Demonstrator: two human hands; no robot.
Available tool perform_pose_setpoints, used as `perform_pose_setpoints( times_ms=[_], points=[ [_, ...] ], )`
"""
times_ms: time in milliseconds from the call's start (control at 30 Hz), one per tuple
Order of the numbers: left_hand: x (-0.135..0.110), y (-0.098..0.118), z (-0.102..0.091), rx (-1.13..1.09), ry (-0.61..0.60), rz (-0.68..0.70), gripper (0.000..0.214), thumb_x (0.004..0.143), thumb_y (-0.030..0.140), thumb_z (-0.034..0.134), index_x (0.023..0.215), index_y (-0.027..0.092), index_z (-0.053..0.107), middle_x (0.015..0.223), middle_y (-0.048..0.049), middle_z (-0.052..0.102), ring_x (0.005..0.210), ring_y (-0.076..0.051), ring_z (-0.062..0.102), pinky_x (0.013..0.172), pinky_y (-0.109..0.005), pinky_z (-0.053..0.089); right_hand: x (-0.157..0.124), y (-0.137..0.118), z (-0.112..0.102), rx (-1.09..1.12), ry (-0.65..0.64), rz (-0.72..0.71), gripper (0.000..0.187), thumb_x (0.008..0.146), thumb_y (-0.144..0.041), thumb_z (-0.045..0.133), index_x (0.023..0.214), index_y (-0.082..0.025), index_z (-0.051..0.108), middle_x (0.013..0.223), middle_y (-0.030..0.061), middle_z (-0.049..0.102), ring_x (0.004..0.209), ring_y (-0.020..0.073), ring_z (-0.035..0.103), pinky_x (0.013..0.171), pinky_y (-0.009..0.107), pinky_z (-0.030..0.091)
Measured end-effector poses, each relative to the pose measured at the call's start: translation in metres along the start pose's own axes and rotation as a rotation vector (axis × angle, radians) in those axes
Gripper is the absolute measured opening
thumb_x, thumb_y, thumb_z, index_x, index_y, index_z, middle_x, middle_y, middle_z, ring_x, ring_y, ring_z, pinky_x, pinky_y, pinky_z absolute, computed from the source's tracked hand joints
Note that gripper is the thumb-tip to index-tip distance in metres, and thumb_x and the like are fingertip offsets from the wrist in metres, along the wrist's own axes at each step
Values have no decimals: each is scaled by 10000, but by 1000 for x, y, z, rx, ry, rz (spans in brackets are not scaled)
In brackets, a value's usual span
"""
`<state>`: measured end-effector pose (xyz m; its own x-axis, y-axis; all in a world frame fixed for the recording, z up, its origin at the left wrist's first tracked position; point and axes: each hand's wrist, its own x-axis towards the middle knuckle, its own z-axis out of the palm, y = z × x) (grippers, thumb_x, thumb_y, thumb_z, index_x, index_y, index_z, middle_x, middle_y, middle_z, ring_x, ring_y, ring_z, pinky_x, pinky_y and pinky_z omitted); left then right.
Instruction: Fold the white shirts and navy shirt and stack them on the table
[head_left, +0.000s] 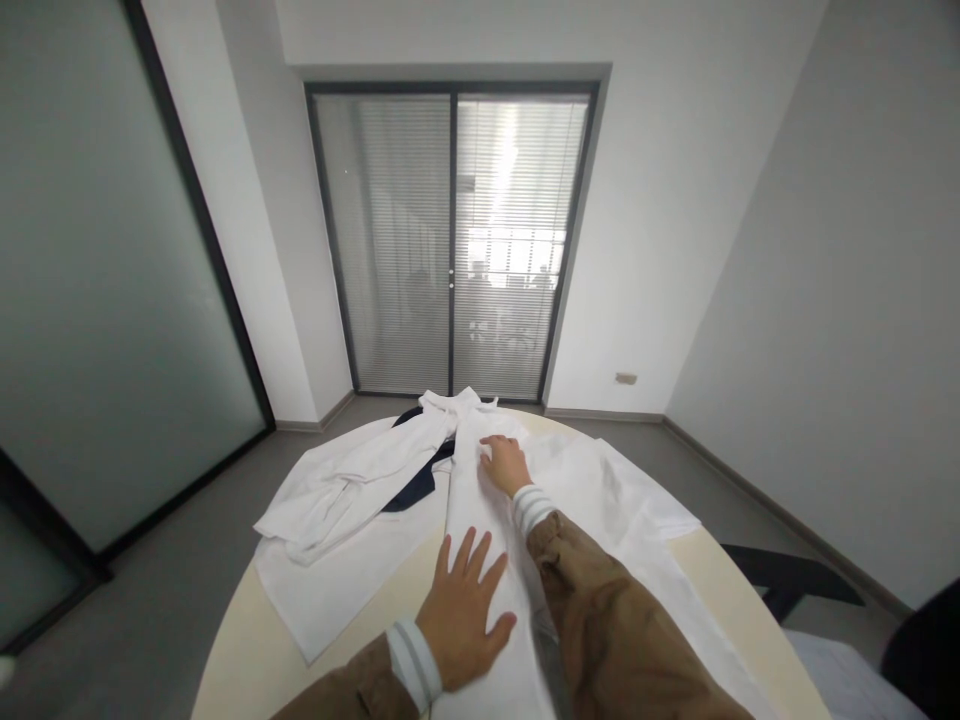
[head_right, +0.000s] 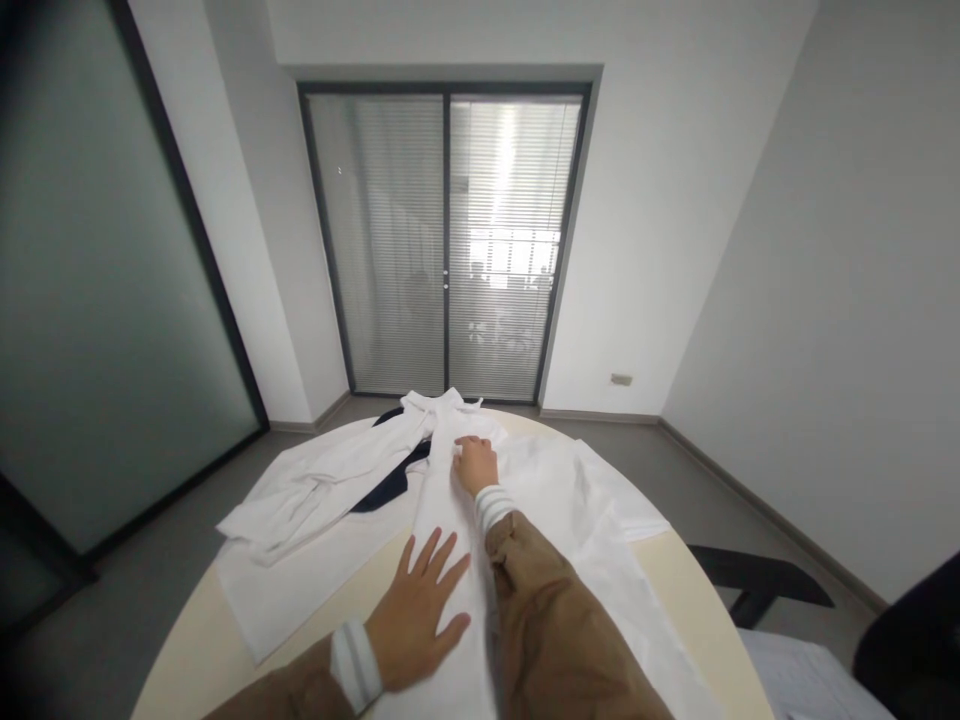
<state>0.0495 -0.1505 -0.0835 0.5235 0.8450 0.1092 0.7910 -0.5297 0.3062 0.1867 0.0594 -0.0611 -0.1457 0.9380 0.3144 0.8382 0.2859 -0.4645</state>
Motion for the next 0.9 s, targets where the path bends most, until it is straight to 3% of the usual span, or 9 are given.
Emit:
perform_pose_setpoints(
  times_ms=[133,333,467,600,733,900],
  points=[
    [1,-4,0,-18,-6,4,656,958,542,421,1542,269,297,1643,-86,133,1508,-350,34,1187,-636,16,30,-14,3,-3,9,-28,369,874,-157,531,1224,-193,641,1279,118,606,1104,256,581,943,339,411],
    [7,-11,1,-46,-21,19,709,911,499,497,1542,247,294,1640,-96,134,1506,-359,9,1182,-646,9,60,-27,21,18,32,-40,460,893,-204,527,1351,-243,529,1321,112,577,1037,250,617,861,332,422],
    [10,-16,4,-58,-39,33,768,869,462,546,1549,239,268,1640,-106,125,1504,-366,-4,1179,-655,20,77,-26,33,46,60,-10,371,889,-179,505,1248,-219,587,1108,114,660,981,247,611,834,331,414],
    [11,-17,5,-72,-44,31,763,860,446,549,1544,240,280,1639,-108,130,1503,-365,-13,1176,-660,25,90,-17,38,92,106,-3,325,897,-125,406,1134,-176,623,1038,105,660,1001,217,587,882,330,415],
    [9,-15,4,-89,-26,19,717,885,492,526,1527,242,326,1640,-106,112,1504,-367,-2,1174,-663,6,82,-12,38,130,57,-137,343,815,-76,462,1074,-179,663,1213,88,618,1153,191,547,1026,341,385],
    [6,-13,5,-97,-10,1,718,908,537,504,1542,275,291,1644,-82,98,1505,-366,3,1181,-653,10,33,-23,33,37,143,-233,445,877,-121,439,1304,-129,561,1531,149,363,1463,269,222,1187,447,193]
  ],
)
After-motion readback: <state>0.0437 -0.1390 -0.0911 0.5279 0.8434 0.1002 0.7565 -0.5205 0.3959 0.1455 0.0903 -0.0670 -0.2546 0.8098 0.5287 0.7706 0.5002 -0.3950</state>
